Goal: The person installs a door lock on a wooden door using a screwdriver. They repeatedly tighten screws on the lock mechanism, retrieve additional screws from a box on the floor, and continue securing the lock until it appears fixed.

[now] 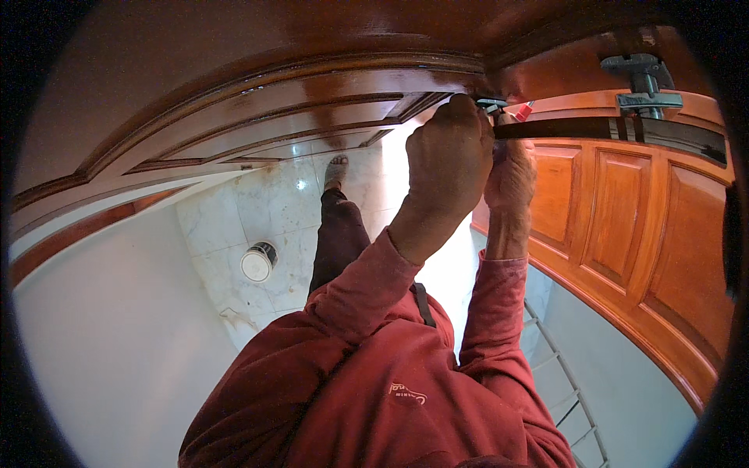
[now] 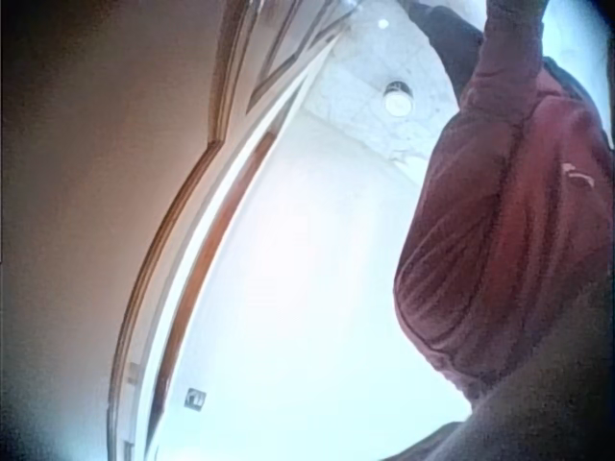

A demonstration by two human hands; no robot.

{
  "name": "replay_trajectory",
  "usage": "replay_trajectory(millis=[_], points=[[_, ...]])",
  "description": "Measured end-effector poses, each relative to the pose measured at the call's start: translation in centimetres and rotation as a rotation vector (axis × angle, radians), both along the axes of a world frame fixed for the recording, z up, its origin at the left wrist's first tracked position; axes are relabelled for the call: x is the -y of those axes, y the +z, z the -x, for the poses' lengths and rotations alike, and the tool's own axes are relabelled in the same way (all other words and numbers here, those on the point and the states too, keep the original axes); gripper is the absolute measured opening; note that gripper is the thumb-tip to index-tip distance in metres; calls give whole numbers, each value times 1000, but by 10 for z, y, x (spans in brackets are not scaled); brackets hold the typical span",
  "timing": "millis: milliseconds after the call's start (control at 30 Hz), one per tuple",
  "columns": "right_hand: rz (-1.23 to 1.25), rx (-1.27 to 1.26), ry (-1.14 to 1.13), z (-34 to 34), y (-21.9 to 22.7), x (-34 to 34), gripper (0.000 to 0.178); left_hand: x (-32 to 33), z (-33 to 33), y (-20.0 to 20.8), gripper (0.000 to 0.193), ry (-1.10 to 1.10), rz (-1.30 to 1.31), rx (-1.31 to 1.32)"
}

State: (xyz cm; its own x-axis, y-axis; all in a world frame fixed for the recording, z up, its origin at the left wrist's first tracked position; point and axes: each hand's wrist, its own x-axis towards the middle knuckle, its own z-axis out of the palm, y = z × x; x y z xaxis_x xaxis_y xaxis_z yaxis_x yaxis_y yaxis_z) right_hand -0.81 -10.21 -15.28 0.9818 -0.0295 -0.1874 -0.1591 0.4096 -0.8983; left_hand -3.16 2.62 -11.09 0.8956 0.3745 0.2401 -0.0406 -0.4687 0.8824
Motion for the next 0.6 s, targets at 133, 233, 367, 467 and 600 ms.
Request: replay_trajectory(millis=[133,233,367,467,600], points=[[-11,-40,-74,2,1,-2,21,-1,-1,-9,17,6,111,31],[38,-62,-27,0,2,4,22,-3,3,-1,17,6,32,-31],[125,-19,-1,4,6,4,22,-3,5,10,16,-54,-203,-120],[52,3,37,1,3,6,21,-1,5,-3,17,-123,-310,-71],[97,-11,52,-1,-6,14,22,-8,5,-5,18,-120,-61,26]])
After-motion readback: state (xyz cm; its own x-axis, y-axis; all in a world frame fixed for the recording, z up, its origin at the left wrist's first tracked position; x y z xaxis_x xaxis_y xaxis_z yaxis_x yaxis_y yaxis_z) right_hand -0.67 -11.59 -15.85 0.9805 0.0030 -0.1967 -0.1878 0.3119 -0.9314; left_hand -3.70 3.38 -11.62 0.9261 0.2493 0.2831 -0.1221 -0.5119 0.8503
